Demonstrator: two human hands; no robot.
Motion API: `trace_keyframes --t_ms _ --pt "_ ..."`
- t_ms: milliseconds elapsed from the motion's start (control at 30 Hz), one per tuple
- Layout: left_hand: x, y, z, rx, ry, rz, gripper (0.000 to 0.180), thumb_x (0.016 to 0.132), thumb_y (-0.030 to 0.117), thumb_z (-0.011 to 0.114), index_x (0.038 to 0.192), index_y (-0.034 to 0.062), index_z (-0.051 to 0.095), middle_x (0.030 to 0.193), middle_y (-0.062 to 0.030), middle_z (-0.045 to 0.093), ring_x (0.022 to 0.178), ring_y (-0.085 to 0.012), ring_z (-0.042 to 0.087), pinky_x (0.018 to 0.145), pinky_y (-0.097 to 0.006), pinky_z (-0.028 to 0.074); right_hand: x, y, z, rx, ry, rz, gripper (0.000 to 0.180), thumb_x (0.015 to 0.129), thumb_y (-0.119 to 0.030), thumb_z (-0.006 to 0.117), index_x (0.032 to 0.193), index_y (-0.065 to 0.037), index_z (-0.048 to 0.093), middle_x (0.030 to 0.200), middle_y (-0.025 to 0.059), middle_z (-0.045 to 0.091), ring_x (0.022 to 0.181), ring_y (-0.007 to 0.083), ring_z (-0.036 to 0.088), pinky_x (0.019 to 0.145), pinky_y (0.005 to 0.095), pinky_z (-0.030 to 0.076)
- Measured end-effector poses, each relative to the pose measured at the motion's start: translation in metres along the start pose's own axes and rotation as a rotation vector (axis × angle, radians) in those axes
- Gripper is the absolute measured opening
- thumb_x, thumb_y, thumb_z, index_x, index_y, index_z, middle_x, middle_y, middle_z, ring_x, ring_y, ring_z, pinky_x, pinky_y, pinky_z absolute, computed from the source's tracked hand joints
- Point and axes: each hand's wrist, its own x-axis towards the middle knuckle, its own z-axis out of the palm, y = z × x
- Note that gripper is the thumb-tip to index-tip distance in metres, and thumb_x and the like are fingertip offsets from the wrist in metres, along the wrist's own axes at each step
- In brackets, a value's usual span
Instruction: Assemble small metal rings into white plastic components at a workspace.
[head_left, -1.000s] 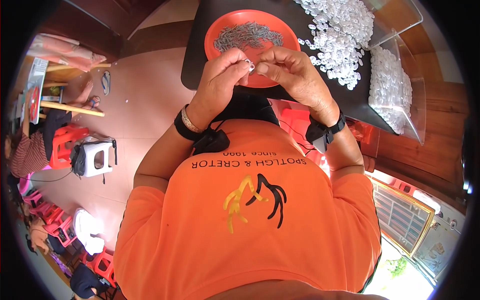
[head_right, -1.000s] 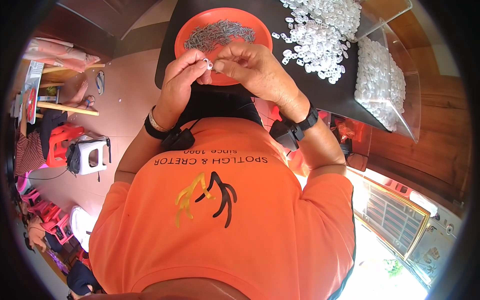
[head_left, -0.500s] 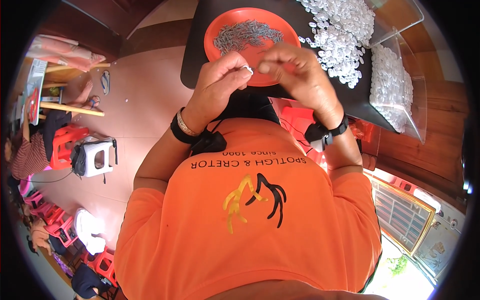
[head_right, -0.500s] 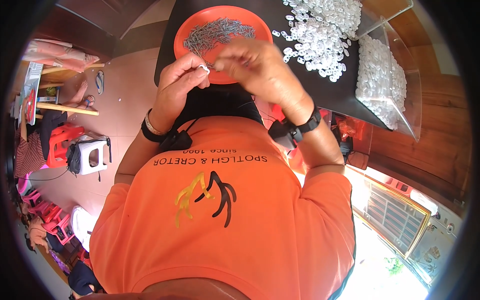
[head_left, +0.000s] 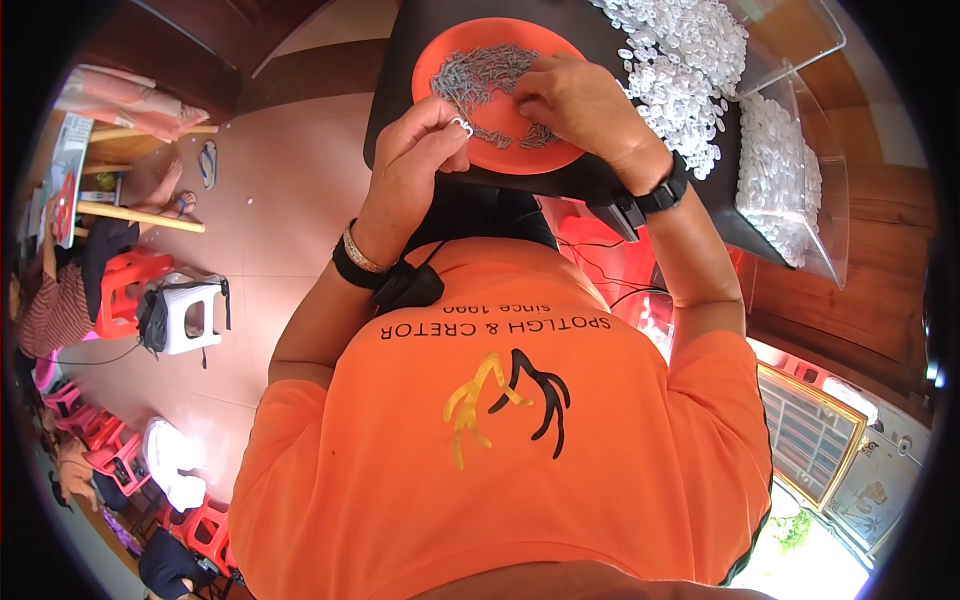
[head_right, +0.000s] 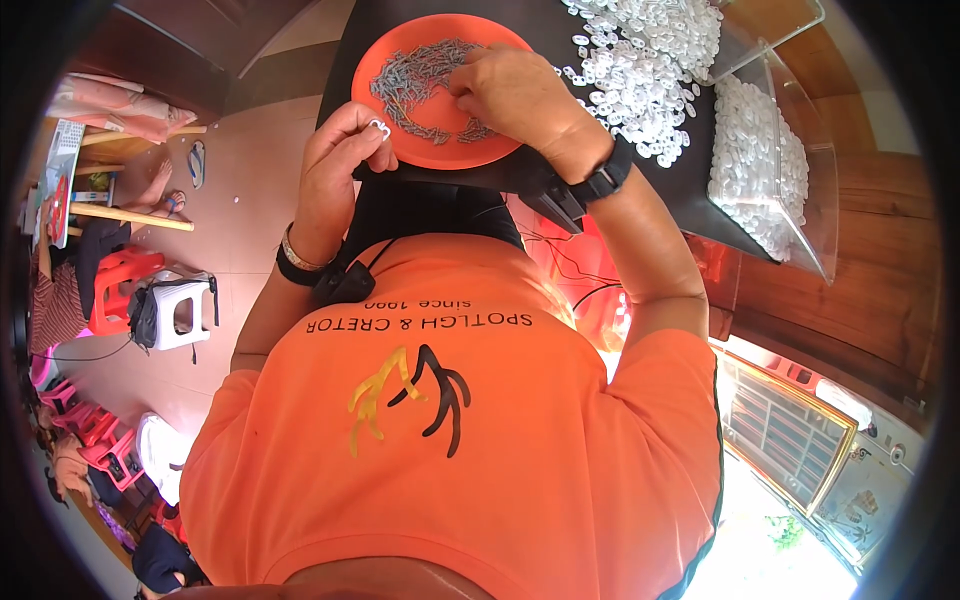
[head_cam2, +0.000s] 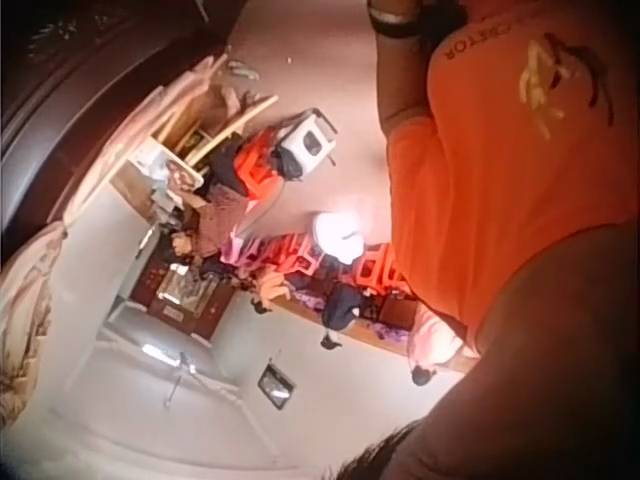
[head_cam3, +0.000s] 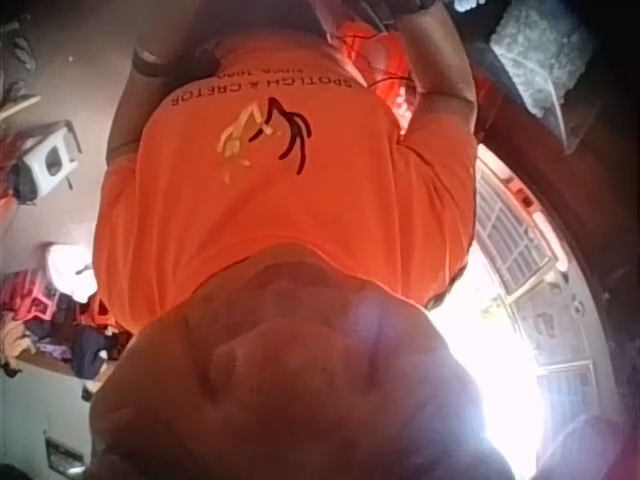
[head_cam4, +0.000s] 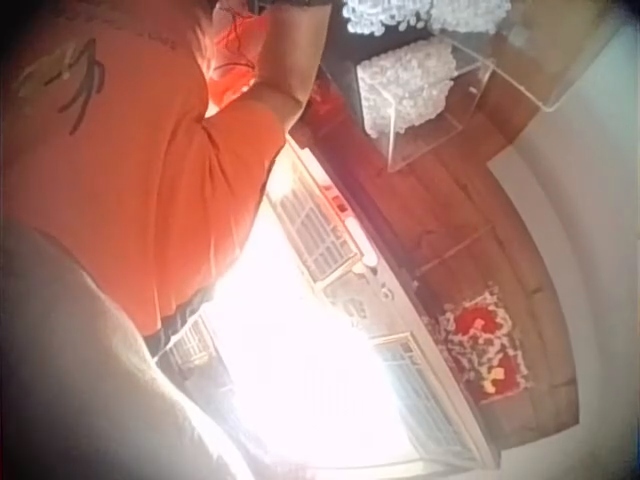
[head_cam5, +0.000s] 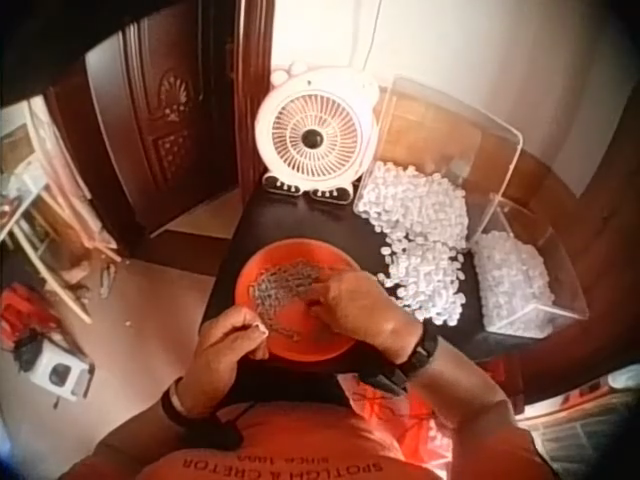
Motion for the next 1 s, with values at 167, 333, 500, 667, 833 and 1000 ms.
trace_keyframes --t_ms 167,333,500,667,833,1000 --pt "0.0 0.002 0.001 0.002 0.002 -0.015 0.015 0.088 0.014 0.049 0.08 0.0017 0.052 0.065 -0.003 0.051 0.064 -0.0127 0.05 0.065 -0.026 0.041 0.007 -0.001 0.012 -0.068 -0.017 -0.02 0.01 0.078 -0.013 0.06 0.086 -0.007 0.063 0.086 0.0081 0.061 0.084 0.0294 0.06 0.072 0.0401 0.049" --pt "0.001 0.002 0.004 -0.009 -0.016 -0.022 0.015 0.088 0.014 0.049 0.08 0.0016 0.052 0.065 -0.0031 0.051 0.064 -0.0126 0.05 0.064 -0.026 0.041 0.008 0.005 0.015 -0.063 0.05 -0.082 0.011 0.078 -0.012 0.057 0.086 -0.004 0.057 0.084 0.0109 0.06 0.079 0.0329 0.059 0.069 0.042 0.048" --pt "0.002 -0.001 0.003 0.007 -0.013 0.02 0.015 0.088 0.015 0.051 0.081 0.0021 0.054 0.067 -0.0007 0.054 0.063 -0.0076 0.05 0.059 -0.022 0.038 0.001 -0.002 -0.005 0.488 0.162 0.258 0.016 0.08 -0.01 0.056 0.093 -0.001 0.06 0.079 0.0141 0.065 0.07 0.0288 0.063 0.063 0.0377 0.05" --pt "0.006 0.001 0.013 0.001 -0.044 0.013 0.016 0.089 0.016 0.052 0.081 0.0022 0.055 0.067 -0.0006 0.054 0.063 -0.0074 0.05 0.06 -0.022 0.038 -0.02 -0.001 0.0 0.831 0.232 0.31 0.018 0.088 -0.012 0.055 0.102 -0.001 0.063 0.078 0.005 0.066 0.068 0.0115 0.062 0.064 0.027 0.05" --pt "0.008 0.003 0.024 0.004 -0.052 0.023 0.016 0.09 0.016 0.052 0.083 0.0021 0.055 0.067 -0.0001 0.053 0.063 -0.0069 0.049 0.059 -0.022 0.038 -0.033 -0.023 -0.01 1.387 0.22 0.4 0.016 0.091 -0.013 0.059 0.099 0.0 0.064 0.082 0.0032 0.065 0.071 0.0079 0.059 0.068 0.022 0.05" --pt "0.007 0.009 0.031 0.067 -0.079 0.025 0.017 0.09 0.016 0.05 0.082 0.001 0.052 0.066 -0.0017 0.048 0.062 -0.0108 0.046 0.062 -0.025 0.041 -0.036 -0.033 -0.011 1.407 0.216 0.382 0.02 0.091 -0.023 0.062 0.084 -0.004 0.062 0.072 -0.0002 0.06 0.066 0.0066 0.053 0.062 0.0206 0.045"
